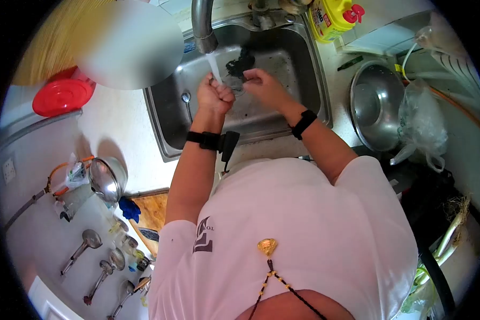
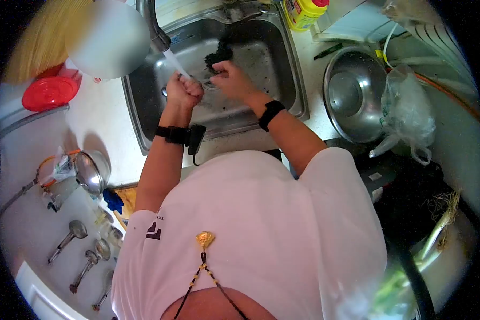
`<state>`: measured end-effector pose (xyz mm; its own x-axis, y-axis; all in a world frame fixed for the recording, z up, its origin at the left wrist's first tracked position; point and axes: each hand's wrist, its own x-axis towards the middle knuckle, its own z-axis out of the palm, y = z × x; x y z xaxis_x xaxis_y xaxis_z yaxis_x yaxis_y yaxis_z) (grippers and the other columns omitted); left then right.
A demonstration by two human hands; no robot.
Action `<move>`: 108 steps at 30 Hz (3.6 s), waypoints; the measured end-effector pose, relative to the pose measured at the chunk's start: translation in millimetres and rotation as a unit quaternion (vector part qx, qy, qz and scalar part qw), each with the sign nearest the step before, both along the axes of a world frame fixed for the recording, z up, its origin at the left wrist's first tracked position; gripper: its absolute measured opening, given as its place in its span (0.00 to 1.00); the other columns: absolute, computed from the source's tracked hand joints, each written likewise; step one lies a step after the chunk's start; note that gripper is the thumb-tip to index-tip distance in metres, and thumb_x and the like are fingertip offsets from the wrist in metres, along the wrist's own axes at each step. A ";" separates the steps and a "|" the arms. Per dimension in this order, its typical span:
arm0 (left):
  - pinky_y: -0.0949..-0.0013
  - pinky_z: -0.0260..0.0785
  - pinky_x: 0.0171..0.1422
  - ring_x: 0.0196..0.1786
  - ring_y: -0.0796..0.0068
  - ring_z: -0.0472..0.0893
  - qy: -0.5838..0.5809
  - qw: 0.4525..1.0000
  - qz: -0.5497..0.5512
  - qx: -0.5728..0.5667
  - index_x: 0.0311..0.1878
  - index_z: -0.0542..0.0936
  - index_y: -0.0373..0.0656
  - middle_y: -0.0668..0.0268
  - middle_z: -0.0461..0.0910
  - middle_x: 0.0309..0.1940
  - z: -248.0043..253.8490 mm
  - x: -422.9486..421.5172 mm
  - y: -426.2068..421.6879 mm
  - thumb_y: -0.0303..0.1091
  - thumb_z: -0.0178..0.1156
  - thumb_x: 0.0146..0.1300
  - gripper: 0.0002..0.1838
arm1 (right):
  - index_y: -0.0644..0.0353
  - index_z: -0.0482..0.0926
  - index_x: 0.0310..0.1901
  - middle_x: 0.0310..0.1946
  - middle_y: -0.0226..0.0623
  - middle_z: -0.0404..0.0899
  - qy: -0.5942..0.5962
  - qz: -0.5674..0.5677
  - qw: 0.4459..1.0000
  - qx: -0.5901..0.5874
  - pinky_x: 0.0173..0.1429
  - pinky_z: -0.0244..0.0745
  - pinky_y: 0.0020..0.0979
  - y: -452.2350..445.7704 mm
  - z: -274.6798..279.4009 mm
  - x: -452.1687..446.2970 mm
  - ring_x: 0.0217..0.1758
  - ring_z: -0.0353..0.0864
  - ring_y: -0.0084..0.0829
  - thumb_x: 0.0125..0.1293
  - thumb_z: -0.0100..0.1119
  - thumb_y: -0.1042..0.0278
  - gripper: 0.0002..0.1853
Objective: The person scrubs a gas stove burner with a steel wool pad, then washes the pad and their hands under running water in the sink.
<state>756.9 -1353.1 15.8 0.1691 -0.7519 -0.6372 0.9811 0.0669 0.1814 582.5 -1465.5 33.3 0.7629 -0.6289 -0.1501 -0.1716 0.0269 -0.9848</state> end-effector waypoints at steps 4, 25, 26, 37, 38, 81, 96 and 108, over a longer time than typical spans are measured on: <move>0.44 0.73 0.57 0.49 0.60 0.81 -0.066 0.996 -0.011 0.055 0.49 0.79 0.51 0.62 0.82 0.41 55.3 -20.1 -15.8 0.57 0.42 0.76 0.23 | 0.64 0.77 0.59 0.53 0.40 0.82 0.046 -0.005 0.999 -0.011 0.59 0.76 0.32 -3.9 2.1 -1.9 0.53 0.81 0.30 0.66 0.66 0.62 0.23; 0.61 0.77 0.53 0.54 0.54 0.79 0.009 0.995 -0.002 -0.103 0.58 0.73 0.38 0.45 0.75 0.60 29.0 -13.4 3.3 0.11 0.53 0.55 0.25 | 0.62 0.81 0.53 0.48 0.42 0.85 0.102 -0.037 0.994 -0.005 0.56 0.78 0.35 -23.6 -40.1 -7.0 0.50 0.84 0.37 0.65 0.66 0.59 0.20; 0.61 0.77 0.53 0.54 0.54 0.79 0.009 0.995 -0.002 -0.103 0.58 0.73 0.38 0.45 0.75 0.60 27.7 -11.4 3.5 0.11 0.53 0.55 0.25 | 0.62 0.81 0.53 0.47 0.41 0.85 0.103 -0.034 0.994 -0.011 0.55 0.78 0.35 -23.8 -43.0 -6.8 0.50 0.84 0.37 0.64 0.66 0.59 0.20; 0.73 0.53 0.19 0.20 0.77 0.63 -0.041 0.992 -0.057 0.100 0.29 0.71 0.49 0.73 0.67 0.21 17.9 -15.7 0.3 0.43 0.50 0.76 0.16 | 0.62 0.80 0.54 0.49 0.44 0.84 0.131 -0.038 0.984 -0.118 0.54 0.79 0.37 -45.5 -11.0 -16.3 0.49 0.85 0.39 0.65 0.66 0.61 0.19; 0.73 0.53 0.19 0.20 0.77 0.63 -0.039 0.994 -0.060 0.088 0.29 0.71 0.49 0.73 0.67 0.21 15.3 -15.8 1.0 0.43 0.50 0.76 0.16 | 0.62 0.80 0.54 0.48 0.44 0.85 0.121 -0.052 0.982 -0.136 0.54 0.80 0.37 -47.8 -0.7 -18.8 0.49 0.85 0.39 0.65 0.65 0.62 0.19; 0.43 0.75 0.66 0.56 0.48 0.81 -0.045 0.986 -0.084 -0.134 0.59 0.71 0.30 0.46 0.78 0.53 117.6 -186.0 -265.1 0.17 0.52 0.67 0.18 | 0.62 0.81 0.44 0.35 0.33 0.83 -0.097 -0.270 0.958 -0.013 0.42 0.77 0.27 -231.7 144.2 -94.1 0.35 0.79 0.22 0.69 0.62 0.73 0.05; 0.39 0.74 0.65 0.57 0.43 0.80 0.035 0.980 -0.101 -0.166 0.64 0.66 0.28 0.42 0.76 0.56 104.2 -172.8 -238.7 0.13 0.45 0.63 0.23 | 0.61 0.80 0.57 0.46 0.37 0.83 -0.098 -0.239 0.964 -0.057 0.59 0.73 0.28 -232.3 130.7 -107.3 0.50 0.79 0.26 0.74 0.59 0.63 0.15; 0.62 0.75 0.60 0.54 0.63 0.81 -0.113 0.986 -0.099 -0.074 0.55 0.78 0.41 0.59 0.81 0.51 84.9 -155.5 -100.6 0.30 0.48 0.73 0.13 | 0.66 0.80 0.53 0.53 0.53 0.81 0.037 -0.087 0.931 -0.352 0.67 0.70 0.44 -83.2 44.2 -51.7 0.59 0.78 0.55 0.74 0.52 0.56 0.20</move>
<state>601.4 -1453.7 100.8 0.1355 -0.8660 -0.4814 0.9135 -0.0790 0.3992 530.7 -1548.6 77.5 0.6437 -0.7046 0.2987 -0.2926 -0.5873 -0.7547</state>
